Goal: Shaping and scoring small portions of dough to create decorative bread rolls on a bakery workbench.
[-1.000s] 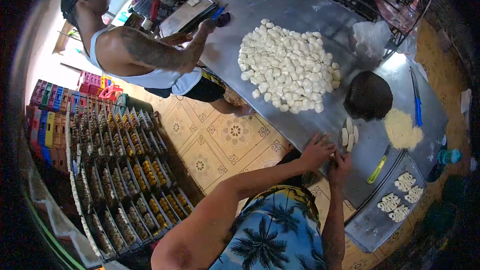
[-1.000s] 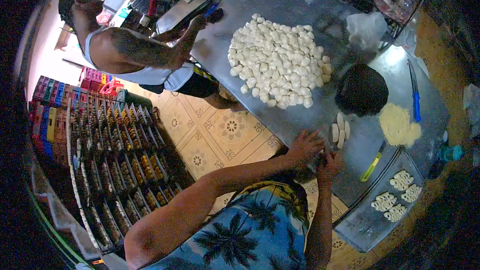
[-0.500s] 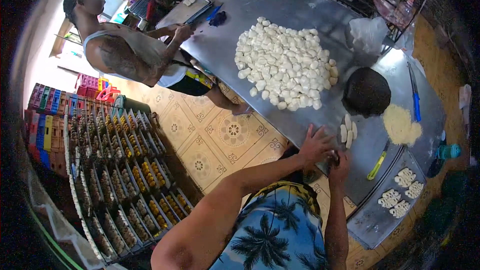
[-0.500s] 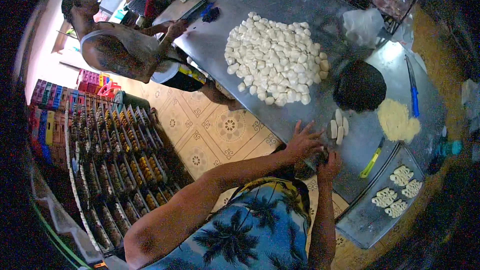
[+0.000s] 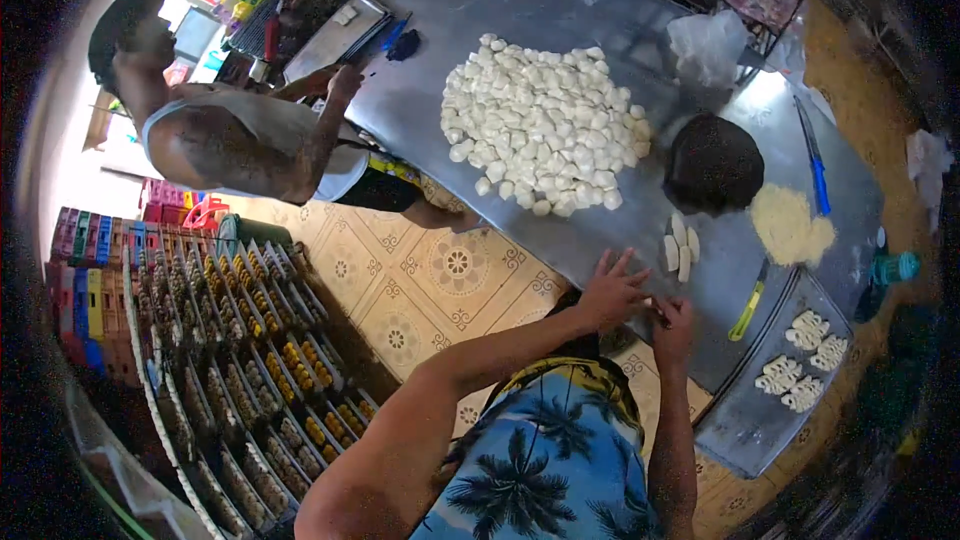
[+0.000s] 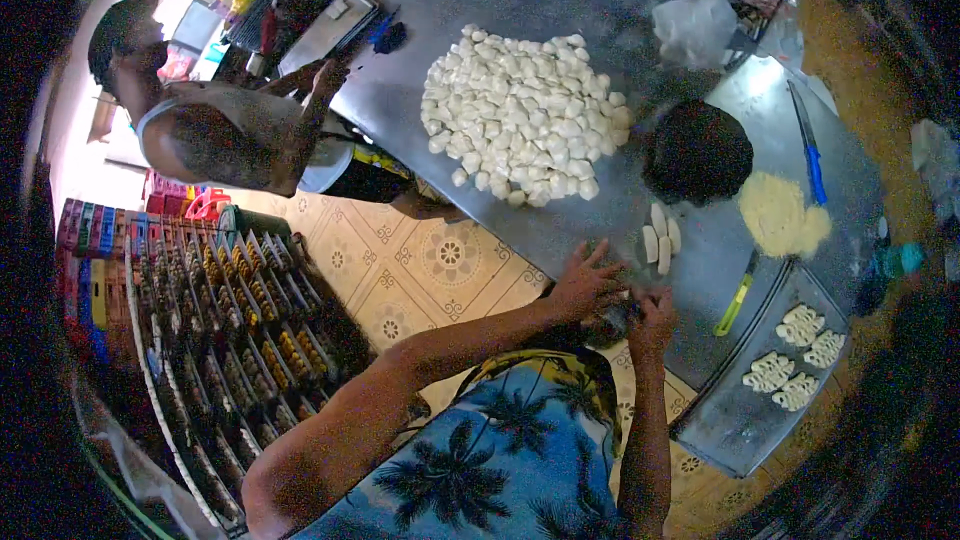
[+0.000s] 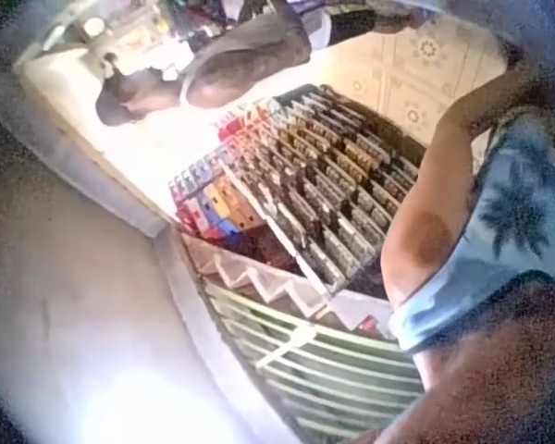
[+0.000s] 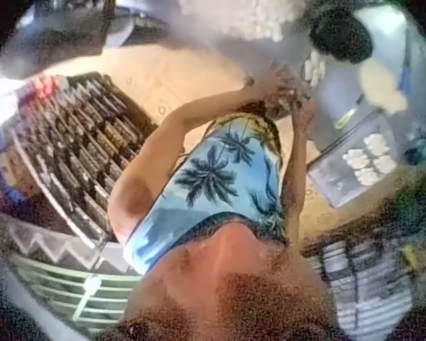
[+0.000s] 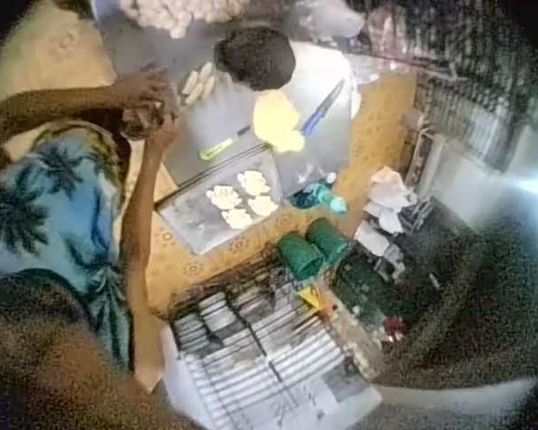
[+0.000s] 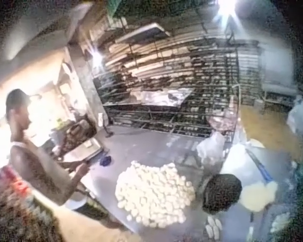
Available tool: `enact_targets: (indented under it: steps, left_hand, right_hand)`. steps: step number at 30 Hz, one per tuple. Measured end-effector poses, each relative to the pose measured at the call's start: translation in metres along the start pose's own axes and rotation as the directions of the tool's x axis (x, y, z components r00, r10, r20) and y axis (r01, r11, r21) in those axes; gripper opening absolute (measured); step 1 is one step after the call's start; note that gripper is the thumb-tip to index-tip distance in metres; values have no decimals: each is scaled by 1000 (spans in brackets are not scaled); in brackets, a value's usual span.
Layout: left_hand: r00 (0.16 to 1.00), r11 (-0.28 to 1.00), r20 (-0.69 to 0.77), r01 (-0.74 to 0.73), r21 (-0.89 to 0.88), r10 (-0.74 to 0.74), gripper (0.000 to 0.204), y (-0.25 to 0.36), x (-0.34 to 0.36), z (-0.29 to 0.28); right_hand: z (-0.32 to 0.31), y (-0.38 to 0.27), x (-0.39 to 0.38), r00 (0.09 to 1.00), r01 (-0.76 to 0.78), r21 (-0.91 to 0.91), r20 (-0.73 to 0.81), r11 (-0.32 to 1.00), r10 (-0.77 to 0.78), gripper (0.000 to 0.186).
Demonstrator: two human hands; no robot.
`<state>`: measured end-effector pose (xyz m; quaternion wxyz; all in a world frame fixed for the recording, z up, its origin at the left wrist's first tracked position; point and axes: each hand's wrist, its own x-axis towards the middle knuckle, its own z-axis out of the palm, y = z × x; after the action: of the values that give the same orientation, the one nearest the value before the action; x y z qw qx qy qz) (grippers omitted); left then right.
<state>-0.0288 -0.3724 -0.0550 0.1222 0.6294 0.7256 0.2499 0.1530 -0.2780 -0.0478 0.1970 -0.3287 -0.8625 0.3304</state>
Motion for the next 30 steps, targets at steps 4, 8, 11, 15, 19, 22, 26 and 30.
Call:
enact_targets:
  steps: [4,8,11,15,19,22,26,30]
  left_hand:
    - [999,994,-39,-5,-113,1,32,-3,1,-6]
    - [993,1000,119,2,5,-2,32,-7,-1,-6]
    - [993,998,97,65,-15,-63,28,-9,-3,-10]
    - [994,1000,109,-13,-21,15,32,-9,-8,-22]
    - [993,976,96,85,-202,-67,40,-4,-21,-36]
    - [991,973,105,99,-207,-78,44,-6,-21,-42]
    - [978,979,107,188,-79,-180,37,-37,21,-56]
    - [984,833,-162,23,552,80,24,-85,93,-98]
  right_hand:
    - [1,1,-8,998,-61,56,-14,997,61,28]
    - [2,-5,-8,977,-210,67,42,975,207,38]
    - [3,-16,-5,995,17,13,-97,1000,-16,41]
    - [2,-31,-9,982,146,-109,-103,983,-157,36]
    - [0,-33,-5,994,-12,-62,-111,998,5,21]
    - [7,-28,28,968,-168,100,-170,981,184,20]
    - [12,-29,59,948,-129,25,-290,991,131,21]
    - [-5,-32,46,923,-164,25,-348,986,163,21]
